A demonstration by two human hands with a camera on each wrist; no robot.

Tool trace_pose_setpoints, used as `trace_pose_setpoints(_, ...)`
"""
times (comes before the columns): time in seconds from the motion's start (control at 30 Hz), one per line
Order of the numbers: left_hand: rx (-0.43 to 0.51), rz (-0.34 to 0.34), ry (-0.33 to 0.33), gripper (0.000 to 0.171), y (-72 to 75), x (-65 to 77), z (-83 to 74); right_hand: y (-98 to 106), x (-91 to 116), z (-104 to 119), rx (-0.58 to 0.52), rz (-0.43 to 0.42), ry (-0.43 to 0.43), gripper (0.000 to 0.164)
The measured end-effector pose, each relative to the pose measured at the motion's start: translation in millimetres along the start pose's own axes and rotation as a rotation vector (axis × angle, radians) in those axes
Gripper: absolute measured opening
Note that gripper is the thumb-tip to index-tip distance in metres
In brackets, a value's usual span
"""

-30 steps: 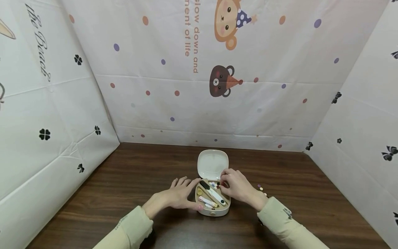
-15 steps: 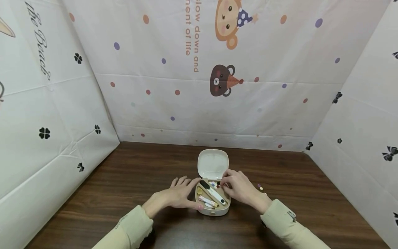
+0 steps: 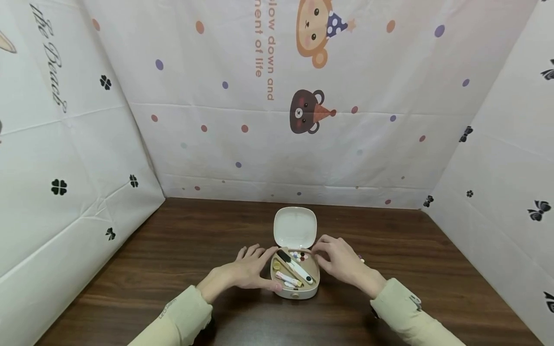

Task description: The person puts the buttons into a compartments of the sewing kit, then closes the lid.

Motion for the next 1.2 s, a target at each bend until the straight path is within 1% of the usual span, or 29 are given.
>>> trace_pose_setpoints(0.17,0.012,-0.003,-0.014,0.103,0.7,0.8,-1.1,16,7,-22,-0.013,-0.073,-0.025,0.010)
trace_pose_setpoints(0.27,0.015,-0.004,-0.013,0.103,0.2,0.7,-0.4,25,12,-39,-0.015,-0.087,-0.085,0.008)
trace_pose_setpoints(0.33,0.013,-0.002,-0.009,0.102,0.6,0.3,-0.4,30,16,-51,0.004,-0.073,-0.134,0.007)
trace_pose_setpoints(0.47,0.009,-0.001,-0.003,0.101,2.0,-0.1,-0.5,36,23,-75,0.084,-0.017,-0.231,0.004)
trace_pose_setpoints(0.57,0.003,-0.002,-0.003,0.101,2.2,0.1,-0.6,36,29,-90,0.134,0.024,-0.283,0.002)
trace_pose_setpoints(0.67,0.003,-0.001,-0.002,0.101,1.6,0.3,-0.9,34,33,-101,0.166,0.064,-0.331,0.004)
trace_pose_setpoints(0.8,0.001,-0.001,-0.003,0.102,0.8,0.4,-0.3,29,37,-110,0.171,0.137,-0.405,0.005)
trace_pose_setpoints(0.93,-0.006,-0.004,-0.001,0.102,0.3,-0.2,0.6,24,37,-113,0.145,0.186,-0.446,0.010)
trace_pose_setpoints(1.1,-0.002,-0.003,0.002,0.102,0.1,-0.3,0.8,20,38,-113,0.137,0.211,-0.460,0.015)
trace_pose_setpoints(1.2,-0.003,-0.002,0.002,0.102,-0.1,0.2,0.4,18,38,-112,0.139,0.220,-0.453,0.016)
Point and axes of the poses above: each hand's wrist, its own x-axis away from the middle knuckle, its own y-axis out of the back of the hand, z = x × y, the point moved 6 cm from there along -x, towards the middle knuckle, and after that the axes turned 11 degrees about -y, right-handed, at the moved point
